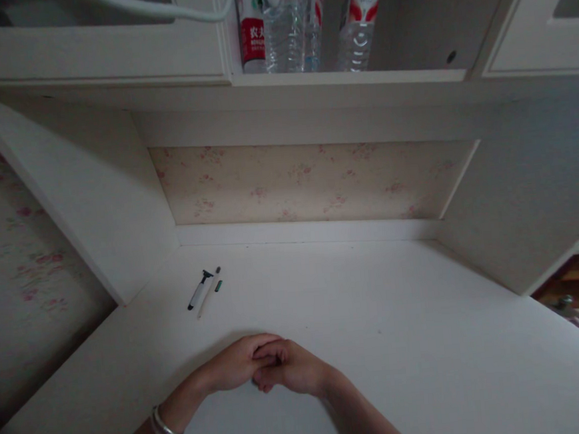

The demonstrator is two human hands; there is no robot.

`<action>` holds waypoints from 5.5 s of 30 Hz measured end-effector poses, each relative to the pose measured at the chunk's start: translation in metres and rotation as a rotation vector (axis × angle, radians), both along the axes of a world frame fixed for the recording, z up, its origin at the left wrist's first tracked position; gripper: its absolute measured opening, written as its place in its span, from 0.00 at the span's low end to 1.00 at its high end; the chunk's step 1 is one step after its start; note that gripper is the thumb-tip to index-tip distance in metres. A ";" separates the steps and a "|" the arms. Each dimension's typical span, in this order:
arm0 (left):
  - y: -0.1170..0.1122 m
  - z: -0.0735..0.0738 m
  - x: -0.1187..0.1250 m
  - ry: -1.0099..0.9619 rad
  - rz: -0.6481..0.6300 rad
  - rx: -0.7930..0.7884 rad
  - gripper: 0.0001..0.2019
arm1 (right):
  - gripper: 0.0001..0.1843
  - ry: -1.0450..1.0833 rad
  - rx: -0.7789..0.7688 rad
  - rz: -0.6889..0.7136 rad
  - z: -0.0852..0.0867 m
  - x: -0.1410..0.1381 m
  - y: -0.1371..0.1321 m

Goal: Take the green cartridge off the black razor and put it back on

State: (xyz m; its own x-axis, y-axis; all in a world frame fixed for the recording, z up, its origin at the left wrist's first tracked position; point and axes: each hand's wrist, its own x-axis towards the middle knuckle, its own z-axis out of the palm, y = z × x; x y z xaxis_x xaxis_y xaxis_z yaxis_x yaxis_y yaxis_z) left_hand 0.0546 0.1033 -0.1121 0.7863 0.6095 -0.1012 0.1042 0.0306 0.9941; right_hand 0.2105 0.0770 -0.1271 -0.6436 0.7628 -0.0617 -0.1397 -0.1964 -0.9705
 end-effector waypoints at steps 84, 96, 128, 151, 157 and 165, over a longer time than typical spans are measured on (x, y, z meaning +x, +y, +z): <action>-0.011 0.000 0.029 -0.275 0.182 -0.273 0.17 | 0.27 0.219 0.020 -0.589 0.015 0.010 0.002; -0.002 0.003 0.021 -0.222 0.296 -0.190 0.15 | 0.21 0.282 0.098 -0.812 0.021 0.017 0.002; -0.002 0.005 0.012 -0.620 0.202 -0.385 0.23 | 0.27 0.323 -0.199 -0.108 0.017 0.009 -0.014; 0.000 0.001 0.018 -0.659 0.259 -0.368 0.20 | 0.26 0.373 -0.249 -0.252 0.018 0.006 -0.014; -0.001 0.003 0.020 -0.604 0.317 -0.281 0.20 | 0.27 0.346 -0.232 -0.253 0.018 0.007 -0.014; -0.001 0.004 0.020 -0.565 0.337 -0.221 0.21 | 0.27 0.350 -0.224 -0.238 0.014 0.009 -0.012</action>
State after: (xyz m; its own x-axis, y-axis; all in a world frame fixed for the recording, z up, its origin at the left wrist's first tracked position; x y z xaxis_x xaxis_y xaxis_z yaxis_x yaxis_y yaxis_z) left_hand 0.0750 0.1021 -0.1084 0.5266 0.8419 0.1179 -0.4783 0.1787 0.8598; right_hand 0.2191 0.0653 -0.1131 -0.4644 0.8841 -0.0523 -0.5168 -0.3185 -0.7946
